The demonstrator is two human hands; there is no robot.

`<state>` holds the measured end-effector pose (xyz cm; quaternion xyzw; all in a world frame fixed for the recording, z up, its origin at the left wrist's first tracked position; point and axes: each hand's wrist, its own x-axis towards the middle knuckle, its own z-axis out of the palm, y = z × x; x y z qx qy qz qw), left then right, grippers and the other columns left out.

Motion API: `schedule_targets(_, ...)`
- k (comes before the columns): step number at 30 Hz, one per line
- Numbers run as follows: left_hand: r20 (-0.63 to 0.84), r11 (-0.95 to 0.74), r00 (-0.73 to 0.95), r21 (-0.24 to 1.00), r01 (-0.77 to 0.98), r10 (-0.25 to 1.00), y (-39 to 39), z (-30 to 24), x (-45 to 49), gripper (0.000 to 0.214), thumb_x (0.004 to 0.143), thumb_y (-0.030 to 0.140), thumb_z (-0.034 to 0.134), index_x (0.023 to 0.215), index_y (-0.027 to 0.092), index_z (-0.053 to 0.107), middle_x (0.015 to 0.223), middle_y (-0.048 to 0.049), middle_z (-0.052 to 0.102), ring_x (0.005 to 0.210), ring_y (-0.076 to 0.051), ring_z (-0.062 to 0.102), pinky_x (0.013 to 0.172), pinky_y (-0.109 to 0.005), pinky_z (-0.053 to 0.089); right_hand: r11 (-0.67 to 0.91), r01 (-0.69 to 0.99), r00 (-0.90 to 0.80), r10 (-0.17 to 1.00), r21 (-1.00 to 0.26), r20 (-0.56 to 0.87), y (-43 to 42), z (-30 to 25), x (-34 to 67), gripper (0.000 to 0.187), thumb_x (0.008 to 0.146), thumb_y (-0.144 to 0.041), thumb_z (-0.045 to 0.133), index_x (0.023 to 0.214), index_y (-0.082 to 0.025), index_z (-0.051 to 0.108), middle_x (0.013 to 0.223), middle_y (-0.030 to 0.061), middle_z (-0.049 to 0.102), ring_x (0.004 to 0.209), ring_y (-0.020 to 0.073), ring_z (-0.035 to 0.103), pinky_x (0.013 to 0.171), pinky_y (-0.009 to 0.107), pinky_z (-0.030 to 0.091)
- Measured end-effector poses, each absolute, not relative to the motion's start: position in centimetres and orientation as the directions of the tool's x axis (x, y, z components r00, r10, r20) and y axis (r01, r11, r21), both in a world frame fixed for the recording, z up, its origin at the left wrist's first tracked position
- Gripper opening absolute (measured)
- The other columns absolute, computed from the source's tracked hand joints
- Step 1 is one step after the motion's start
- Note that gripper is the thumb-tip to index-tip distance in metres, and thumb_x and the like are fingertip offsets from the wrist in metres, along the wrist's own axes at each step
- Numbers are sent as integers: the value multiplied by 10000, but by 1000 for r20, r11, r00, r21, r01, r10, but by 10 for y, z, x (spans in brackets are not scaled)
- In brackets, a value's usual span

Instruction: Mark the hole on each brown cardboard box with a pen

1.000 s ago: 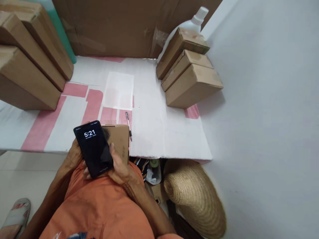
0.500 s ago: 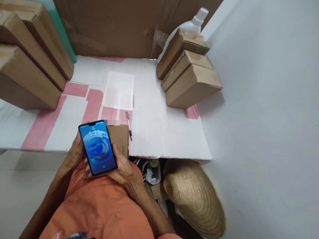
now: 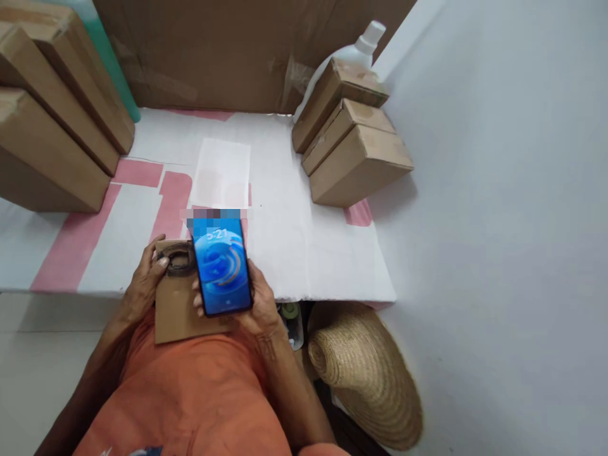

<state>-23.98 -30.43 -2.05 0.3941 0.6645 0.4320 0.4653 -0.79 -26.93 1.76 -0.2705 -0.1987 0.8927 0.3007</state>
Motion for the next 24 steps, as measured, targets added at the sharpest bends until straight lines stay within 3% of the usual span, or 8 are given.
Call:
schedule_targets(5,-300,332,-286,941,70,910,-304,-23,-242,1002,892,846,623,1664,242,413,1646,-197,547,1543,-415,524,1322,-614,358,-493,-398,-295,867,-774,-401,-237,13,44,752,905,-867,613,1150,-173,762,1012,153,847,964,354,822,832,513,681)
schedule_targets(9,-295,338,-297,936,103,908,-302,-23,-243,1006,875,854,643,1644,239,438,1677,-186,526,1614,-415,439,1361,-595,302,-328,-45,68,941,-944,-330,-219,-6,81,651,856,-875,672,847,-224,679,694,55,729,736,271,735,688,385,614)
schedule_targets(12,-285,329,-288,937,120,914,-300,-22,-241,1005,893,846,621,1650,215,423,1622,-193,581,1566,-400,508,1341,-579,352,-254,277,119,966,-927,-229,-213,-25,89,665,923,-894,505,698,-267,502,588,-4,559,588,188,520,580,336,463)
schedule_targets(15,-290,337,-292,933,126,912,-300,-21,-240,1012,897,843,614,1655,203,411,1591,-199,607,1503,-393,574,1293,-564,427,-208,414,117,978,-886,-175,-211,-43,82,638,966,-853,402,680,-282,401,580,-39,443,582,155,387,572,323,358)
schedule_targets(19,-286,346,-297,923,171,911,-300,-17,-238,1063,885,879,593,1662,182,395,1612,-215,584,1488,-396,586,1251,-549,483,-158,545,131,986,-824,-102,-209,-56,74,549,1006,-685,445,653,-266,418,604,-30,476,633,160,411,630,316,317)
schedule_targets(24,-257,335,-301,909,247,918,-299,-16,-238,1053,897,885,563,1656,174,401,1644,-214,550,1540,-396,533,1279,-538,459,-157,694,164,985,-703,-58,-212,-57,80,381,1026,-449,509,732,-232,618,673,21,613,665,194,496,689,324,340)
